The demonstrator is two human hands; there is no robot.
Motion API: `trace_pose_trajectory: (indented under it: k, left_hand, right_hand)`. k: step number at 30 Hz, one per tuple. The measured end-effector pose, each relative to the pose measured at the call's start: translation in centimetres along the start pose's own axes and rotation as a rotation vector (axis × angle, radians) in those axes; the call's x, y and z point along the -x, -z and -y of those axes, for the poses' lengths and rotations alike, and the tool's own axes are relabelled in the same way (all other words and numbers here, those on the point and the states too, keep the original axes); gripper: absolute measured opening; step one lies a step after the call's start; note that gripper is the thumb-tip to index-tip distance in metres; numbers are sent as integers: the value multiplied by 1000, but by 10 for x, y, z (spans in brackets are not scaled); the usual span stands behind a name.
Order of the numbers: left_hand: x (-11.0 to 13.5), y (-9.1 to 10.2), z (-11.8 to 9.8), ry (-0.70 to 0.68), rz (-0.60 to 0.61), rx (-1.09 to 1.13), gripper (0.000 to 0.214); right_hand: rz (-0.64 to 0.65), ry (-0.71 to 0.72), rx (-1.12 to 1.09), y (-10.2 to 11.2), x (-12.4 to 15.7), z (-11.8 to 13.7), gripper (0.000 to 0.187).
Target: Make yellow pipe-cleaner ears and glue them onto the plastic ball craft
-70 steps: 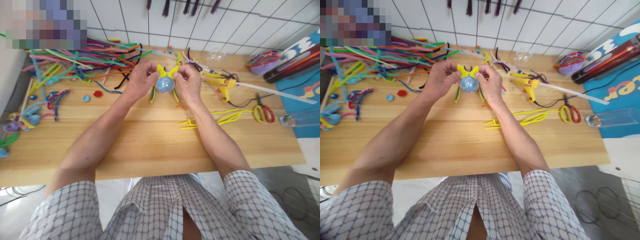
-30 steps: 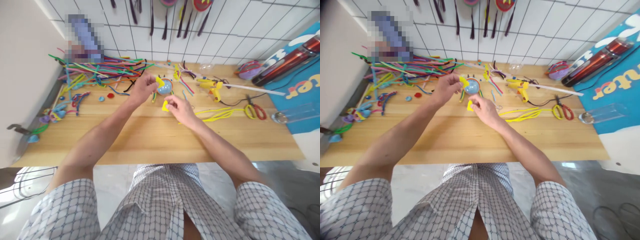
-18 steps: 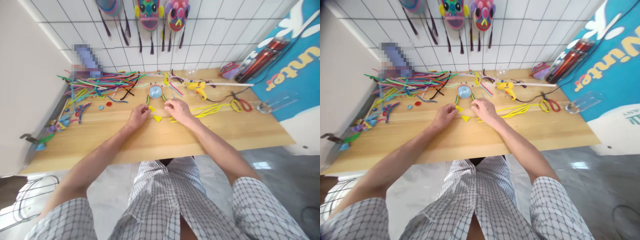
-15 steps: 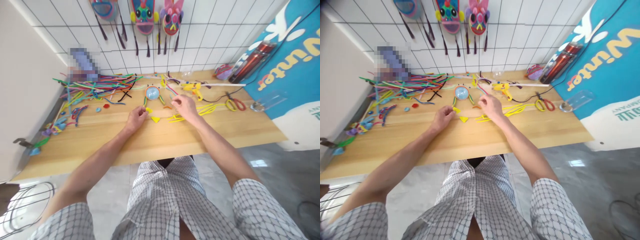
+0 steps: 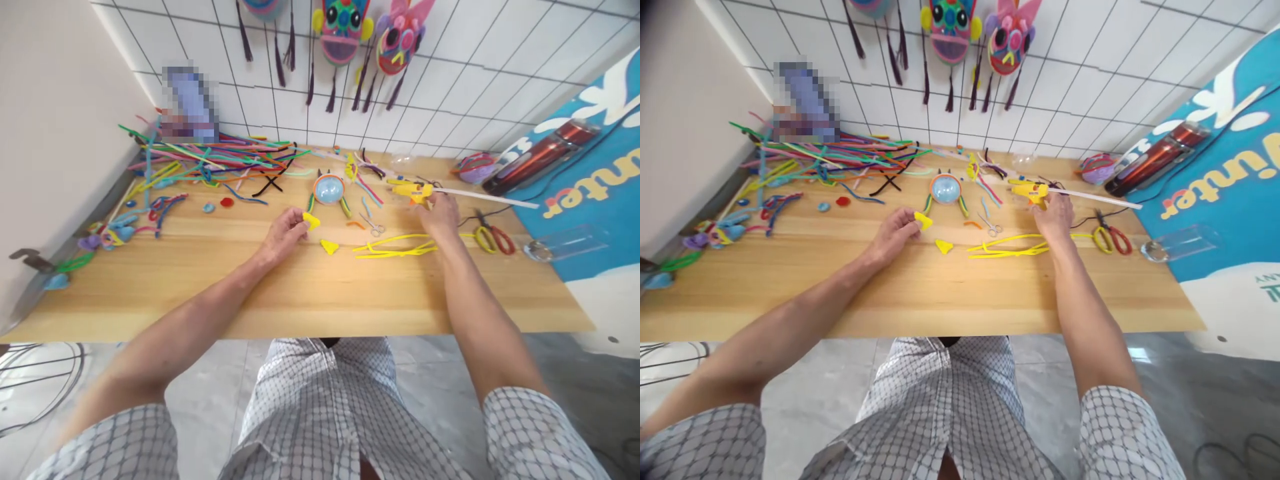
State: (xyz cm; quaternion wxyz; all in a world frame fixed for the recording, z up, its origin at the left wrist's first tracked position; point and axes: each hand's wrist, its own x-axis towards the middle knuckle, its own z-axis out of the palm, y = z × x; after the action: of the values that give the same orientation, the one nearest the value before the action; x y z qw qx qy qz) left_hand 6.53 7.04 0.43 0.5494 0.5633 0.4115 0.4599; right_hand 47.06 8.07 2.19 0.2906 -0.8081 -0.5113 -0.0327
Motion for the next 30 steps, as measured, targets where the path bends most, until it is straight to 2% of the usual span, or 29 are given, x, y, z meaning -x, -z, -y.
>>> trace_pose_trajectory:
  k: [5, 9, 13, 14, 16, 18, 20, 24, 30]
  left_hand:
    - [2, 1, 1, -4, 21, 21, 20]
    - [3, 1, -1, 13, 4, 1, 23]
    - [5, -2, -6, 37, -63, 39, 28]
    - [5, -3, -8, 41, -92, 60, 30]
    - [6, -7, -12, 47, -136, 103, 37]
    - [6, -10, -17, 61, -138, 126, 43]
    - [6, -14, -19, 90, -113, 133, 43]
    - [3, -20, -18, 164, -87, 180, 38]
    - [-1, -21, -8, 197, -55, 294, 42]
  right_hand:
    - [63, -70, -40, 3, -7, 15, 18]
    - [38, -101, -250, 8, -8, 26, 19]
    - [40, -54, -393, 7, 1, 49, 7]
    - [39, -27, -399, 7, 7, 58, 9]
    - [40, 87, -407, 6, 23, 76, 26]
    - [83, 113, -408, 5, 41, 92, 39]
    - [101, 127, -410, 2, 58, 104, 43]
    - [122, 150, -351, -7, 78, 108, 41]
    - [98, 203, -328, -15, 85, 99, 33]
